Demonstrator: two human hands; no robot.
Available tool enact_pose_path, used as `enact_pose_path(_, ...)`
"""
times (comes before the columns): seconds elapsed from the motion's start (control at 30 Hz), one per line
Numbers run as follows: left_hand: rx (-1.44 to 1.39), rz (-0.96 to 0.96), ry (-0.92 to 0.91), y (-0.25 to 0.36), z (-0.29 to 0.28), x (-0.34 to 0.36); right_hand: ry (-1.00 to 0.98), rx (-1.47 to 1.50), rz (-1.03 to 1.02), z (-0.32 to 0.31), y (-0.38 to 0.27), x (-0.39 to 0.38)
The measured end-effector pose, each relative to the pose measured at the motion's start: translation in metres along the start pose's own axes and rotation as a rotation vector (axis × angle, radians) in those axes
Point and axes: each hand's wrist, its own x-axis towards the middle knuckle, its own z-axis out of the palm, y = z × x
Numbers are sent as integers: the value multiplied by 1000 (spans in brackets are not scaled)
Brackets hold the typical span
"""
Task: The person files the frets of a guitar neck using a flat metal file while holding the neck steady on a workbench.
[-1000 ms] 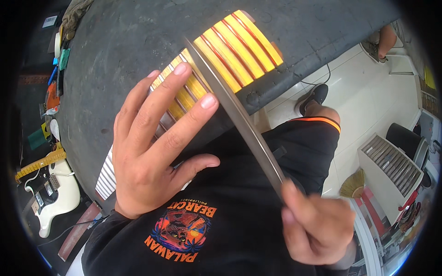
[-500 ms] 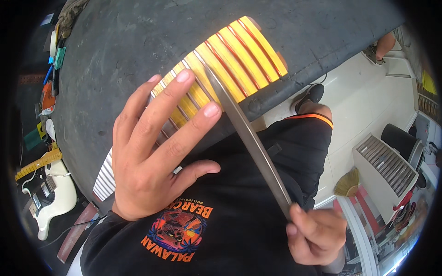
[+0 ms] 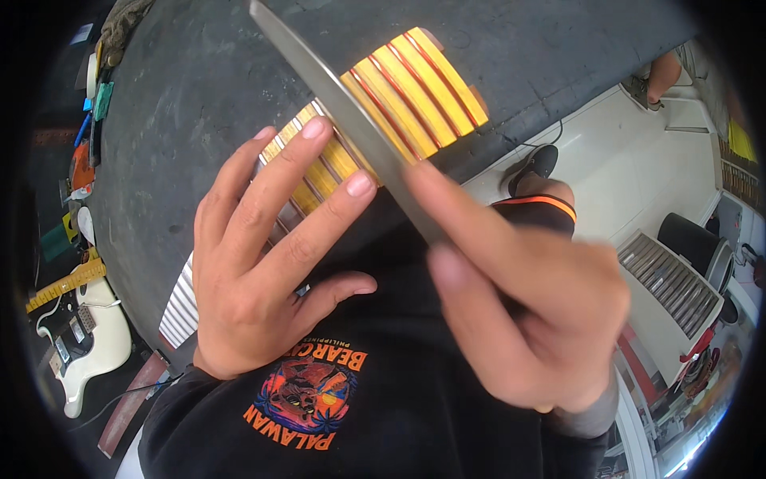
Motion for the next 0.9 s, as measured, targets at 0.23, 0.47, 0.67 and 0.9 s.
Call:
enact_pose_path(0.23, 49, 13, 11, 3, 1, 1, -3, -185, -153, -29, 6, -92)
enact_pose_path(0.47, 129, 84, 14, 0, 4, 0, -60, -353, -250, -36, 11, -115)
enact_pose_path(0.67, 156, 101, 47, -1, 6, 1, -68, -380, -237, -32, 12, -123)
enact_pose_path(0.9, 151, 68, 41, 2, 6, -1, -73, -431, -235, -23, 7, -112)
